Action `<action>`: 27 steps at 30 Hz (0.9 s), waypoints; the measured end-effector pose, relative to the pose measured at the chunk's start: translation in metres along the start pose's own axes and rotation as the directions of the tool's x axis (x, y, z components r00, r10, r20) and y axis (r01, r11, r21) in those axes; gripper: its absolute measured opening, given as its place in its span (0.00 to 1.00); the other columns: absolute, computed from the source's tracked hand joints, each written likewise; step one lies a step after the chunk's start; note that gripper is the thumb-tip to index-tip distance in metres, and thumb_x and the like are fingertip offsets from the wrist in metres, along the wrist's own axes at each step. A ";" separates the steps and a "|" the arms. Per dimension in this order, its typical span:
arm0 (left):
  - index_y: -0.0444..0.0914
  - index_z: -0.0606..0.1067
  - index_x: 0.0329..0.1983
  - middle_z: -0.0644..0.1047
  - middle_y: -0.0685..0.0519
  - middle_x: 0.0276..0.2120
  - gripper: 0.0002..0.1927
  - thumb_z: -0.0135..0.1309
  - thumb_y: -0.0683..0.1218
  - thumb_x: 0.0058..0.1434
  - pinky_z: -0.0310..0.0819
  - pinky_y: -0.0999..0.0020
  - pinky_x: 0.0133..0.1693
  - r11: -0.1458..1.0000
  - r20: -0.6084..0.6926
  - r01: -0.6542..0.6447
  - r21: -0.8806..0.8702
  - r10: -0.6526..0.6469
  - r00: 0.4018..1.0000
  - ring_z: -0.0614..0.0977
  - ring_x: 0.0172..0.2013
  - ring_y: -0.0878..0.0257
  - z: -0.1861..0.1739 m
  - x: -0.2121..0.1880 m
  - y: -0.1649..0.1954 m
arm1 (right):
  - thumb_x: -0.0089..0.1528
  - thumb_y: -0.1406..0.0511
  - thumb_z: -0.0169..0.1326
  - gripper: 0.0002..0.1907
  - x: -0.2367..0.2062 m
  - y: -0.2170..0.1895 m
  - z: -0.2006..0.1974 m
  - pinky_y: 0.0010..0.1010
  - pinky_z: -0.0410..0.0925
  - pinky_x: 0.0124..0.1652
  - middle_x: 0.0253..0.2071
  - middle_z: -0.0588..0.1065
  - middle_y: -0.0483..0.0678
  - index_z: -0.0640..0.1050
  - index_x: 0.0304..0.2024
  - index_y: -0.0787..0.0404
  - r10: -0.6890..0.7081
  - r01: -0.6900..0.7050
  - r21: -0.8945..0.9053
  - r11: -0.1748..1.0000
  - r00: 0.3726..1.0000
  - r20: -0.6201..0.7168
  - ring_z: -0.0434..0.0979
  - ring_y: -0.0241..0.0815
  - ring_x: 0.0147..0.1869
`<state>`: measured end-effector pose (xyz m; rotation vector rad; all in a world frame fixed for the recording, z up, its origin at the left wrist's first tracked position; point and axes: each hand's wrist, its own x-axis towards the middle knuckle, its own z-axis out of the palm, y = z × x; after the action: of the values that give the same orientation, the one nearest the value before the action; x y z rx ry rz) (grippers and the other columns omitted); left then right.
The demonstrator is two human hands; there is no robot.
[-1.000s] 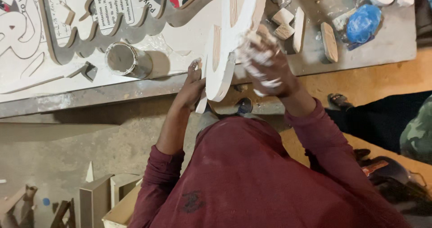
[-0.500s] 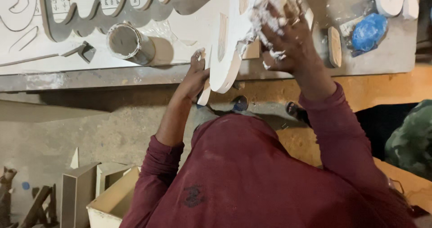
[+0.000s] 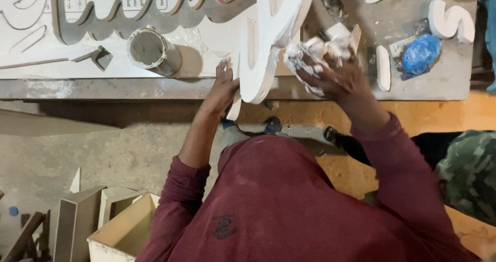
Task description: The person applies white putty by hand to the edges and surfaces of a large wooden letter on a workbench. They repeatedly smooth and spread the putty across the letter's contours, occasionally lifting and repositioning the letter to reach different areas.
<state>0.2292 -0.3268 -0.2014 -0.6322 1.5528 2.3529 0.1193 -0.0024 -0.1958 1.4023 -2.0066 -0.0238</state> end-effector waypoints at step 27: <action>0.32 0.64 0.66 0.56 0.31 0.72 0.27 0.54 0.40 0.63 0.71 0.59 0.61 0.999 -0.016 -0.052 -0.006 0.052 0.998 0.71 0.66 0.48 0.000 0.027 0.023 | 0.55 0.62 0.72 0.36 0.046 -0.006 -0.022 0.49 0.64 0.74 0.70 0.72 0.46 0.73 0.65 0.53 0.156 -0.176 0.461 0.870 0.984 0.081 0.71 0.50 0.75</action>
<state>0.1956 -0.3367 -0.1954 -0.6209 1.5878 2.3975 0.1273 -0.0364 -0.1578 1.5120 -2.2575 0.5481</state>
